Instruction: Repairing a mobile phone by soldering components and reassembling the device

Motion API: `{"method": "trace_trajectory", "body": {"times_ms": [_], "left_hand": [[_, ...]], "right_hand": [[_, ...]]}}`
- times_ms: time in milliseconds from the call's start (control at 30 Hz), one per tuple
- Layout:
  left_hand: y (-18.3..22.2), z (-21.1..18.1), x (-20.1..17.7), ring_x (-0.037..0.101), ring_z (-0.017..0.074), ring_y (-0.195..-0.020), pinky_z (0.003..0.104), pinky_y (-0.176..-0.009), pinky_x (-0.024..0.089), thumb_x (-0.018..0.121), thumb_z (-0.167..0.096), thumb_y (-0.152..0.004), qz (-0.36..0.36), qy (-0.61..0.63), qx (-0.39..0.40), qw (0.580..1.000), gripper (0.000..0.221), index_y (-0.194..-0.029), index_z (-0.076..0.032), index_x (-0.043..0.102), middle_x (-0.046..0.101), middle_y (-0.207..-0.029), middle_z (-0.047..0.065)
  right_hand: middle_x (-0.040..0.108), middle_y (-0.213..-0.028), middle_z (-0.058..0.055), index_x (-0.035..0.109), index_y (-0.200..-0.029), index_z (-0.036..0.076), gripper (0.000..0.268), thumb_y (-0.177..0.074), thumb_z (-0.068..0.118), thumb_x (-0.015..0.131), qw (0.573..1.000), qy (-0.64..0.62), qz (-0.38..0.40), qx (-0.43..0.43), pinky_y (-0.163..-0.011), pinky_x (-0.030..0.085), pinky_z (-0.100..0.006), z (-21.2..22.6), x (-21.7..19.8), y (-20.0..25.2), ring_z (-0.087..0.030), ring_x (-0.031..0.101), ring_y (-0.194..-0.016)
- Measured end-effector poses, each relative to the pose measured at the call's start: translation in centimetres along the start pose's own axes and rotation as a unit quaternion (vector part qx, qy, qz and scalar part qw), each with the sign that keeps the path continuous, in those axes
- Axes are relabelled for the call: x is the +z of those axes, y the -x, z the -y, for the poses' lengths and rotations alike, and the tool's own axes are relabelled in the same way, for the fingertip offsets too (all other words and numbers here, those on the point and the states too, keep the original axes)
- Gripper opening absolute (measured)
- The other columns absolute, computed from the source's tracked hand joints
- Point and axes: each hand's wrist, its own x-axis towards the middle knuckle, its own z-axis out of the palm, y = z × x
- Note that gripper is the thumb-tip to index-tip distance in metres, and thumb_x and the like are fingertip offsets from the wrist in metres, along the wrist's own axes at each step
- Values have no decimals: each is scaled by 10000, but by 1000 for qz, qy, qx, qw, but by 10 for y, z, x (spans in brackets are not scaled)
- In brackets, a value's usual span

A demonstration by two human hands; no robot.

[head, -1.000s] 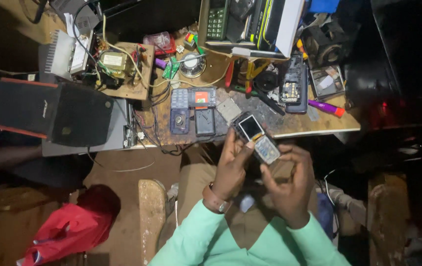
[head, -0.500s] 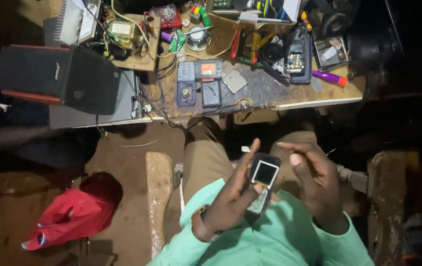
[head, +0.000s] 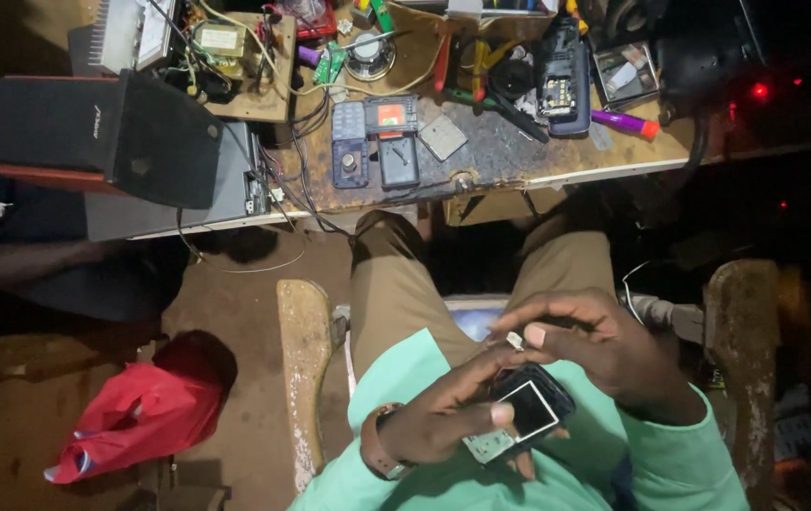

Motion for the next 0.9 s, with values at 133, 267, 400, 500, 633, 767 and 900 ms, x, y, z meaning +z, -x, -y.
{"method": "trace_trajectory", "body": {"times_ms": [133,267,400,500,633,767,900], "left_hand": [[0,4,-1,550,235,-887,325,-792,472,349,-347,-944,-38,-57,21,997,471,-1283,-20,335,487,-1149,171],[-2,3,0,542,170,-934,267,-794,457,333,-380,-940,-65,-102,9,993,447,-1177,-15,435,504,-1068,82],[0,8,-1,419,219,-1208,332,-1030,332,295,-349,-957,-60,-202,46,977,441,-1219,-13,407,447,-1258,106],[3,14,-2,419,205,-1191,313,-991,347,308,-341,-947,-54,-190,12,980,457,-1241,-1,387,436,-1264,103],[3,8,2,545,199,-993,298,-896,414,295,-289,-964,-26,-177,23,984,423,-1248,14,374,490,-1194,125],[3,4,5,606,225,-854,298,-912,424,273,-255,-985,7,-144,32,989,378,-1258,-4,350,523,-1170,152],[4,2,7,612,259,-760,313,-798,486,283,-265,-985,18,-111,26,993,386,-1275,-17,342,432,-1282,151]], "right_hand": [[737,-735,-109,726,-803,13,236,-687,187,615,998,-15,-58,36,-576,529,-263,4,1,6,-163,684,-671],[698,-697,-68,713,-744,46,175,-701,190,626,995,37,-75,-49,-554,495,-243,13,-1,13,-136,647,-632],[652,-675,-72,670,-744,38,131,-736,143,592,989,22,-56,-135,-576,473,-247,19,1,17,-140,613,-622],[639,-658,-62,658,-738,49,149,-751,174,579,985,24,-39,-167,-560,454,-270,21,0,20,-144,581,-609],[628,-669,-62,664,-756,48,131,-759,152,585,984,1,-27,-174,-563,465,-263,23,0,24,-157,591,-622],[634,-709,-66,637,-754,66,100,-759,154,590,975,9,-16,-223,-583,472,-270,22,1,25,-164,593,-639],[642,-702,-52,652,-740,75,100,-756,155,593,979,15,-12,-203,-569,489,-261,24,1,27,-151,606,-644]]}}
